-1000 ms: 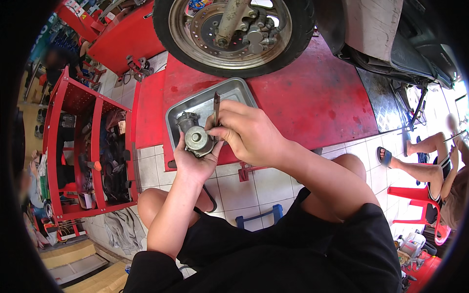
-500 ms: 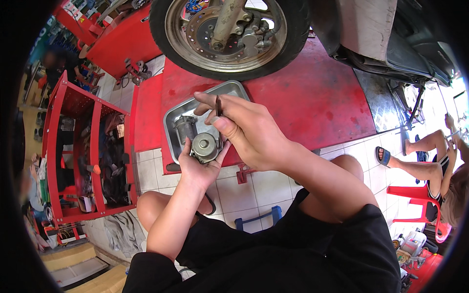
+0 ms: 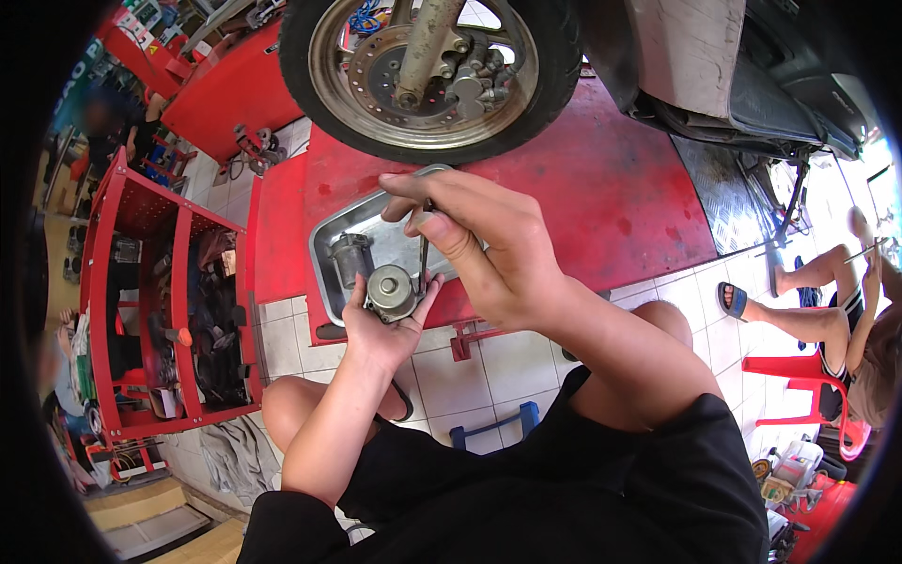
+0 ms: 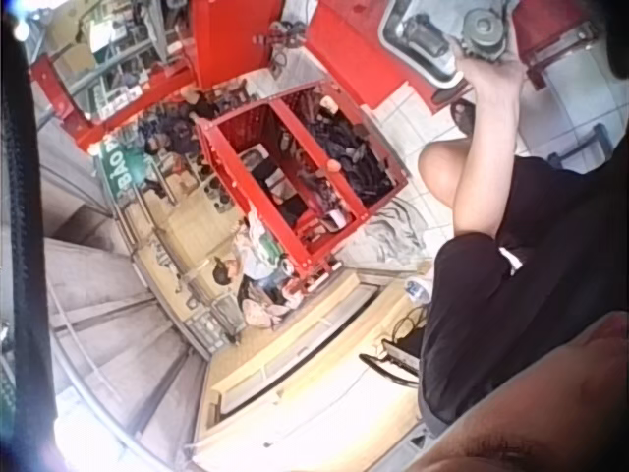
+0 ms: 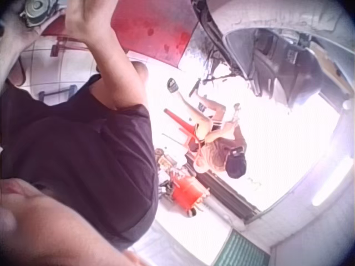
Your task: The person uses a screwdriver to pry and separate components of a cylindrical motorcycle part over a metal tray. They repeatedly scrape and adjust the part, then place it in the tray and handle a second similar component.
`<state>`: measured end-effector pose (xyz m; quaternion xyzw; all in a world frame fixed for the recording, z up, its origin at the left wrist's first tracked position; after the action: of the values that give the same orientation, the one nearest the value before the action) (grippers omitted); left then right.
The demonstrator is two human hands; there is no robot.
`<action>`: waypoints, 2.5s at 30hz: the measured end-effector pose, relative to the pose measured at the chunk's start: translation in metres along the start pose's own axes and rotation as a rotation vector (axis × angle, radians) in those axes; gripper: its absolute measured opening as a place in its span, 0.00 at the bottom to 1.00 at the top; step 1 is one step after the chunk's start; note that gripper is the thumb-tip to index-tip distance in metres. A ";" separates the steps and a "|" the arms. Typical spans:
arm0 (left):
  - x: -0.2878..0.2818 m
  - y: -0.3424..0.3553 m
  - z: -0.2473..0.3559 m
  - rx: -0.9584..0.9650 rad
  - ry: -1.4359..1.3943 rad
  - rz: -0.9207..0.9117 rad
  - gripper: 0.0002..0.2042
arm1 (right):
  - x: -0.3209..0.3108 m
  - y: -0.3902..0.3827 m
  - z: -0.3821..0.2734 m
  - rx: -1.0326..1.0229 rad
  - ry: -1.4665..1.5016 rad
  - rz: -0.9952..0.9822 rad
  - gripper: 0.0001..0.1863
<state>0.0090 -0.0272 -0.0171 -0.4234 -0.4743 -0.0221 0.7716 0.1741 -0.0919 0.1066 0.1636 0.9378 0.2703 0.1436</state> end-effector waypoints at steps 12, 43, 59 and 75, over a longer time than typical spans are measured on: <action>-0.003 0.001 0.003 -0.001 0.014 0.003 0.33 | -0.007 0.002 -0.002 0.111 0.077 0.137 0.07; -0.010 0.007 0.002 -0.025 0.037 -0.021 0.32 | -0.017 0.007 0.000 0.350 0.283 -0.266 0.10; -0.010 0.007 0.007 -0.003 0.074 -0.061 0.32 | -0.007 0.003 0.006 0.374 0.140 -0.164 0.15; 0.001 0.001 -0.002 0.102 0.153 0.016 0.25 | -0.006 0.003 0.006 0.143 0.006 -0.153 0.19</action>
<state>0.0117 -0.0279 -0.0170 -0.3845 -0.4112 -0.0239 0.8261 0.1825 -0.0890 0.1041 0.1003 0.9649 0.1914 0.1492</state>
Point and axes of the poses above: each hand's wrist, its own y-axis towards the middle knuckle, its own x-axis out of the palm, z = x × y, the point moved 2 cm from there along y, towards the middle knuckle, and after that the axes turned 10 degrees about x, right-handed, at the moved point
